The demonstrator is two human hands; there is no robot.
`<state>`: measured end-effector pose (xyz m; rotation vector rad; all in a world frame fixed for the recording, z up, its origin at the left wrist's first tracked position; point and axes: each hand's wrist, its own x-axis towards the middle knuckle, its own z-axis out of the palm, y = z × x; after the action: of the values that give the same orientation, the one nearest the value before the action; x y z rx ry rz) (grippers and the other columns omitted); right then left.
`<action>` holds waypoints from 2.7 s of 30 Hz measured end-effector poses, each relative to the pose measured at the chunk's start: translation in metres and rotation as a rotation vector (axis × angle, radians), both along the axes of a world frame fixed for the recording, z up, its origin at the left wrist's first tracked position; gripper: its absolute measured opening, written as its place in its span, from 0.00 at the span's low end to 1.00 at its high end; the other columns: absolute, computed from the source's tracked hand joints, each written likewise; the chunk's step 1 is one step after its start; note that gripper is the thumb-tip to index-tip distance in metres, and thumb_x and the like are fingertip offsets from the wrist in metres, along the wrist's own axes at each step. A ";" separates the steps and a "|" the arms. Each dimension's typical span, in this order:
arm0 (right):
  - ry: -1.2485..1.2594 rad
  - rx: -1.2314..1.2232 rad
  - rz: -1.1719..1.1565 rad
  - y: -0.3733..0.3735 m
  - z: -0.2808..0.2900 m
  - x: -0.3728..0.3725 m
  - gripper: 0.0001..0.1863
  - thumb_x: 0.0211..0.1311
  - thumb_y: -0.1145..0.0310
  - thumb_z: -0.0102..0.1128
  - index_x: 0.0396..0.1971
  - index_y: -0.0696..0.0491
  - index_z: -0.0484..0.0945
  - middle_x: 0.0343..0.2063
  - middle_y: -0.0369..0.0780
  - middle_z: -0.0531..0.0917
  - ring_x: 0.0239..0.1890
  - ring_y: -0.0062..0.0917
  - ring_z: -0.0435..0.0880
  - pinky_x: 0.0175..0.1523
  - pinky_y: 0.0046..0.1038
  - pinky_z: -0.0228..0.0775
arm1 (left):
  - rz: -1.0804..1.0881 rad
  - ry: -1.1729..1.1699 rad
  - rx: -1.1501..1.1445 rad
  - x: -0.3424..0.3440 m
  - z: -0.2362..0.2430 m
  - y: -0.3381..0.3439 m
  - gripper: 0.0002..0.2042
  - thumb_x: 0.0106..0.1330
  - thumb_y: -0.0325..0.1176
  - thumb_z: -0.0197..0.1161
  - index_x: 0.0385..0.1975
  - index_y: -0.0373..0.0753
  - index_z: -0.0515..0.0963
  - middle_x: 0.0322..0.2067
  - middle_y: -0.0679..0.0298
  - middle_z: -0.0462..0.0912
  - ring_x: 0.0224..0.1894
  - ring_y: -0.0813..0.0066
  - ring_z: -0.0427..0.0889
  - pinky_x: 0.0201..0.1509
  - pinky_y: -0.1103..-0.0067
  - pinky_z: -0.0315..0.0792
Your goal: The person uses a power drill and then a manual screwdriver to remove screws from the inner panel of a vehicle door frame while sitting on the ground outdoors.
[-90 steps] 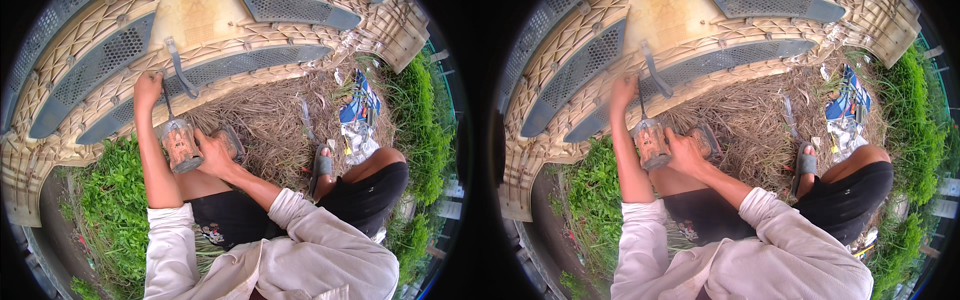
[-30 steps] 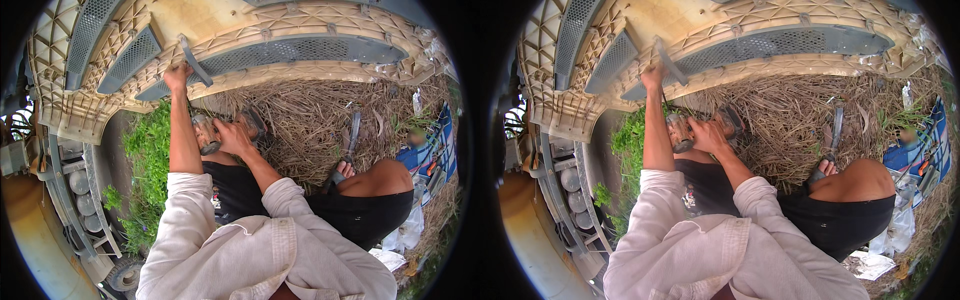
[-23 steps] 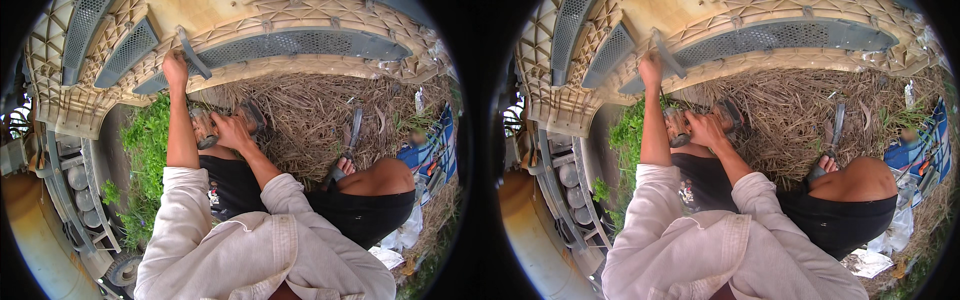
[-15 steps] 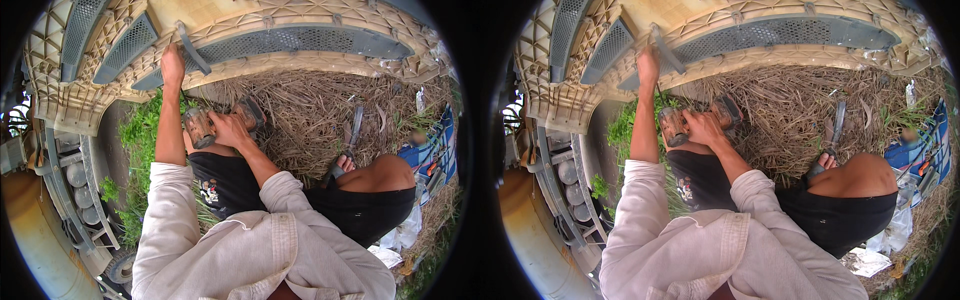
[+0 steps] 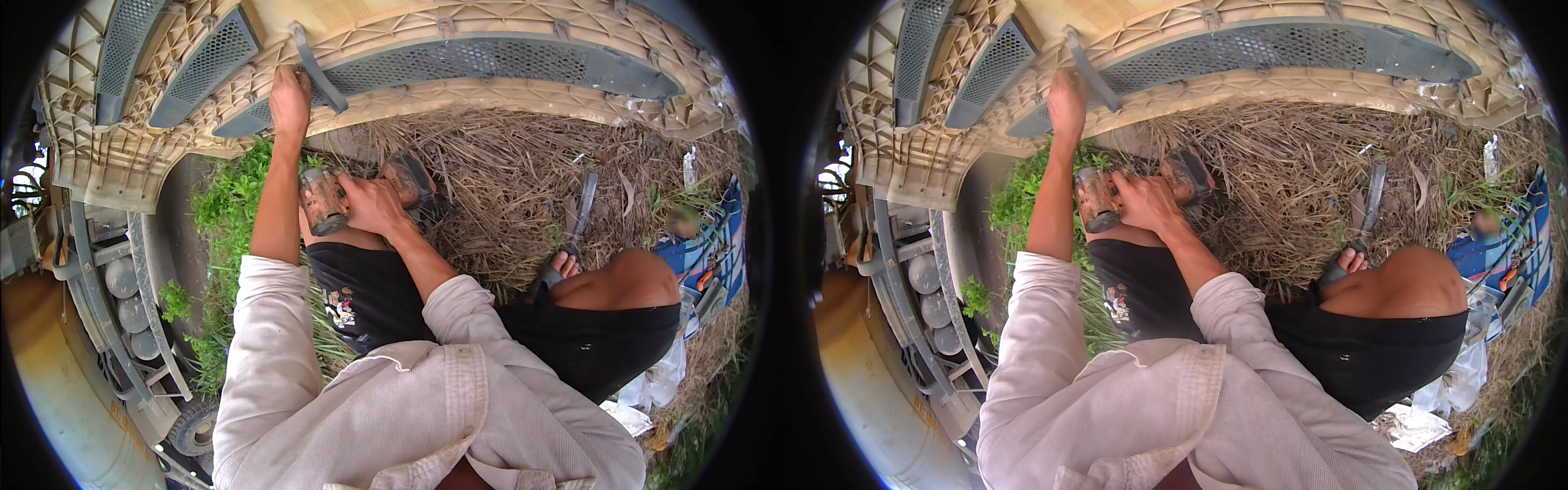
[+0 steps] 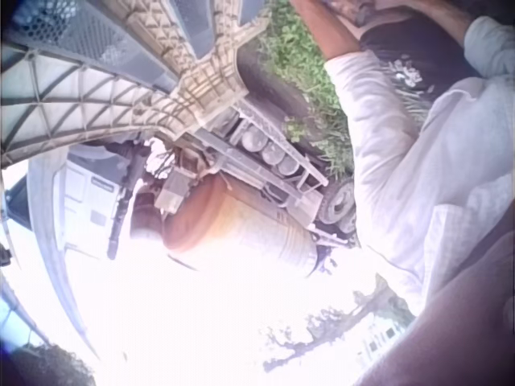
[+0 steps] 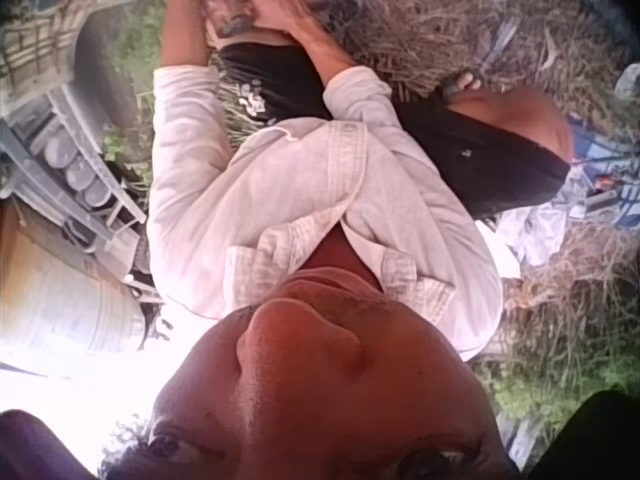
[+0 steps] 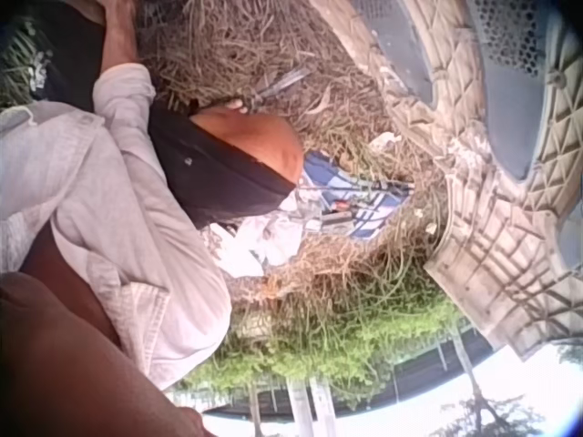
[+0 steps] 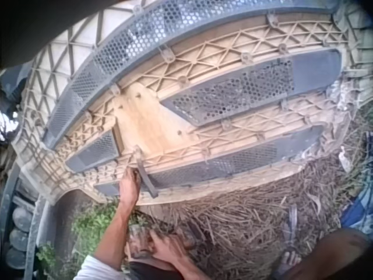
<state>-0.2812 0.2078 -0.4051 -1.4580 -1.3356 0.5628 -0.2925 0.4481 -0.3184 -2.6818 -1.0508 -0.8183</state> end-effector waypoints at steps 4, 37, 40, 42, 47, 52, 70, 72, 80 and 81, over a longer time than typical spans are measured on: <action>-0.008 -0.014 0.006 0.002 -0.002 -0.002 0.27 0.42 0.67 0.70 0.47 0.55 0.76 0.29 0.51 0.87 0.33 0.49 0.87 0.39 0.47 0.78 | 0.045 0.049 0.024 -0.002 0.000 0.007 0.08 0.64 0.28 0.64 0.39 0.33 0.79 0.34 0.43 0.82 0.37 0.41 0.82 0.40 0.56 0.75; -0.029 -0.028 0.053 0.001 -0.005 -0.009 0.26 0.44 0.65 0.70 0.47 0.55 0.78 0.27 0.51 0.86 0.32 0.48 0.87 0.38 0.47 0.79 | 0.214 -0.131 -0.201 0.002 0.002 0.004 0.12 0.61 0.35 0.68 0.39 0.34 0.83 0.37 0.48 0.87 0.41 0.47 0.85 0.48 0.64 0.77; -0.018 -0.047 0.069 0.005 -0.004 -0.016 0.25 0.45 0.65 0.70 0.46 0.55 0.77 0.27 0.51 0.86 0.32 0.48 0.87 0.39 0.47 0.79 | 0.213 -0.214 -0.261 -0.011 0.004 0.000 0.11 0.61 0.34 0.69 0.37 0.33 0.83 0.34 0.49 0.87 0.38 0.53 0.86 0.46 0.66 0.77; -0.064 -0.046 0.056 0.008 -0.001 -0.023 0.23 0.47 0.65 0.70 0.45 0.55 0.77 0.27 0.51 0.86 0.32 0.49 0.87 0.39 0.47 0.79 | 0.203 -0.266 -0.260 -0.022 0.008 0.003 0.09 0.61 0.31 0.69 0.35 0.32 0.83 0.31 0.50 0.87 0.35 0.56 0.86 0.44 0.67 0.77; -0.052 -0.043 0.012 0.008 0.004 0.012 0.24 0.48 0.63 0.69 0.46 0.55 0.76 0.28 0.51 0.86 0.33 0.48 0.88 0.39 0.47 0.79 | -0.045 -0.457 -0.273 0.041 0.038 -0.018 0.12 0.67 0.34 0.68 0.36 0.28 0.81 0.29 0.57 0.85 0.33 0.69 0.82 0.42 0.71 0.75; -0.045 -0.028 0.070 -0.006 -0.012 -0.015 0.28 0.42 0.60 0.69 0.45 0.55 0.75 0.19 0.48 0.83 0.27 0.46 0.86 0.35 0.47 0.76 | -0.209 -0.347 -0.792 0.097 0.051 -0.160 0.18 0.79 0.39 0.53 0.24 0.38 0.70 0.16 0.72 0.66 0.19 0.87 0.60 0.22 0.81 0.53; 0.019 0.082 -0.203 -0.018 -0.001 0.022 0.29 0.40 0.58 0.70 0.45 0.54 0.77 0.18 0.47 0.82 0.23 0.44 0.85 0.31 0.46 0.74 | -1.130 0.163 -1.083 0.405 0.108 -0.456 0.28 0.69 0.43 0.67 0.64 0.34 0.72 0.39 0.60 0.85 0.36 0.77 0.83 0.38 0.80 0.75; 0.036 0.098 -0.205 -0.016 0.004 0.017 0.29 0.40 0.58 0.70 0.45 0.54 0.77 0.18 0.47 0.82 0.23 0.44 0.85 0.30 0.46 0.74 | -0.944 0.119 -1.018 0.378 0.122 -0.420 0.26 0.71 0.42 0.65 0.64 0.34 0.73 0.41 0.60 0.85 0.37 0.76 0.83 0.39 0.79 0.75; 0.072 0.092 -0.256 -0.018 0.003 -0.002 0.30 0.39 0.57 0.70 0.45 0.54 0.77 0.17 0.47 0.81 0.22 0.44 0.84 0.30 0.45 0.73 | -0.615 -0.031 -0.861 0.179 0.176 -0.286 0.23 0.77 0.42 0.55 0.63 0.31 0.73 0.45 0.56 0.81 0.38 0.74 0.80 0.41 0.79 0.73; 0.075 0.093 -0.266 -0.018 0.002 -0.003 0.30 0.39 0.57 0.71 0.45 0.54 0.77 0.17 0.47 0.81 0.22 0.44 0.84 0.30 0.45 0.73 | -0.556 -0.077 -0.916 0.151 0.179 -0.269 0.22 0.78 0.41 0.53 0.63 0.31 0.73 0.46 0.55 0.80 0.40 0.74 0.80 0.43 0.79 0.73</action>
<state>-0.2842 0.1893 -0.4027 -1.4936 -1.0739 0.3735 -0.1417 0.1795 -0.1392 -3.8622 -0.8125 -0.5843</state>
